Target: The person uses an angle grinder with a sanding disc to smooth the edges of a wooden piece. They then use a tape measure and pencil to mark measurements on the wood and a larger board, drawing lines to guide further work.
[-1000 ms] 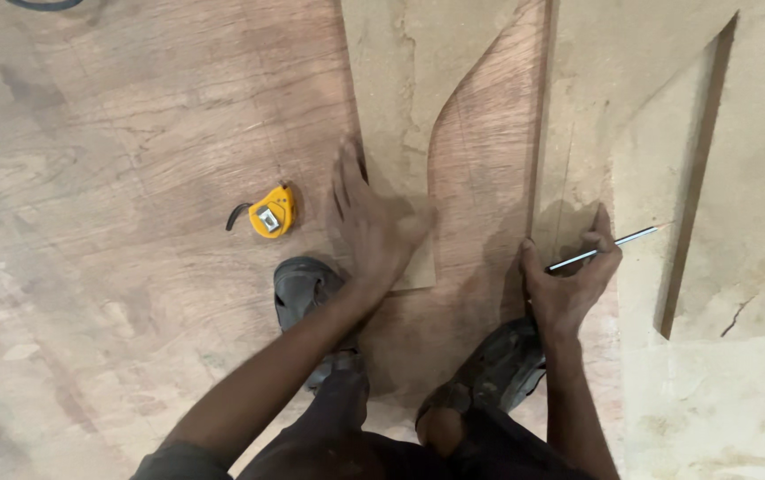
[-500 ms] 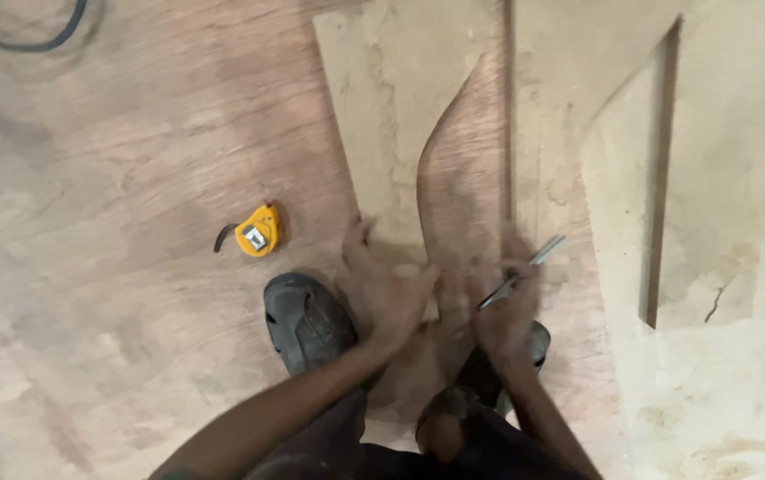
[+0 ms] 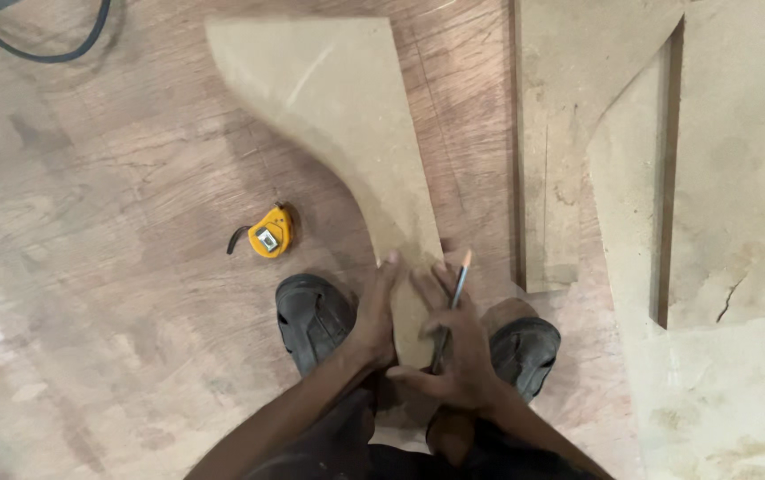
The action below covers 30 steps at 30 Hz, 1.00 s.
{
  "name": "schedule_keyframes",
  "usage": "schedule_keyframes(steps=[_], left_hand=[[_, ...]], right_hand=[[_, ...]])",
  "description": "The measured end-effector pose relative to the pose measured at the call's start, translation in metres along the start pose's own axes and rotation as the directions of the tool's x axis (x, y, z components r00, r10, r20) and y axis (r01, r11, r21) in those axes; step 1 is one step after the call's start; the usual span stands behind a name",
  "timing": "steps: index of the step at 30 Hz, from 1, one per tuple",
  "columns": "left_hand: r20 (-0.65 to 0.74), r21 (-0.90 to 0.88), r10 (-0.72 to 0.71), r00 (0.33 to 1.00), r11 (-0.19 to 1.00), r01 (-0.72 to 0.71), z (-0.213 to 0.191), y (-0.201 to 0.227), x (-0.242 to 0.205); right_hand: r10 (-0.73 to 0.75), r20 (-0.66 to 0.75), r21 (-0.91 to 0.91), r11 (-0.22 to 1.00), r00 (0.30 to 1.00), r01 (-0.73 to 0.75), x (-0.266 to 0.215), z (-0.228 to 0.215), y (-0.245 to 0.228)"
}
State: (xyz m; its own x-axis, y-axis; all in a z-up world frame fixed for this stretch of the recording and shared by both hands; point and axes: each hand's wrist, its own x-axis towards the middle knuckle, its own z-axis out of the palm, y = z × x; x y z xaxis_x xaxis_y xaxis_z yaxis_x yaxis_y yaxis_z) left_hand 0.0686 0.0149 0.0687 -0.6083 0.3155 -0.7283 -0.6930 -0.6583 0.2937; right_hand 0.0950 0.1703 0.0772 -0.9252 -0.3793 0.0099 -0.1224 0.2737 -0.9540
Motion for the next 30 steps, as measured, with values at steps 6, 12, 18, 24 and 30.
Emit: schedule_keyframes(steps=[6, 12, 18, 24, 30], left_hand=[[-0.089, -0.053, -0.062, 0.994, 0.997, 0.058, -0.017, -0.014, 0.0], [-0.069, 0.04, -0.01, 0.998, 0.999, 0.013, -0.034, -0.035, 0.006], [0.003, 0.263, 0.218, 0.976, 0.941, -0.211, -0.047, -0.051, 0.018], [-0.072, 0.364, 0.212, 0.975, 0.915, -0.172, -0.077, -0.081, 0.031], [0.071, 0.77, 0.449, 0.891, 0.543, -0.336, -0.098, -0.096, 0.04]], right_hand=[[-0.047, 0.023, -0.039, 0.998, 0.999, 0.048, 0.0, 0.006, -0.007], [-0.033, -0.004, 0.024, 0.999, 0.999, 0.033, -0.013, 0.012, 0.002], [-0.026, -0.02, 0.032, 0.999, 0.999, 0.027, -0.016, 0.014, 0.008], [-0.045, -0.038, -0.011, 0.999, 0.998, 0.045, -0.016, 0.016, 0.008], [-0.052, -0.032, 0.001, 0.999, 0.998, 0.052, -0.017, 0.019, 0.008]])
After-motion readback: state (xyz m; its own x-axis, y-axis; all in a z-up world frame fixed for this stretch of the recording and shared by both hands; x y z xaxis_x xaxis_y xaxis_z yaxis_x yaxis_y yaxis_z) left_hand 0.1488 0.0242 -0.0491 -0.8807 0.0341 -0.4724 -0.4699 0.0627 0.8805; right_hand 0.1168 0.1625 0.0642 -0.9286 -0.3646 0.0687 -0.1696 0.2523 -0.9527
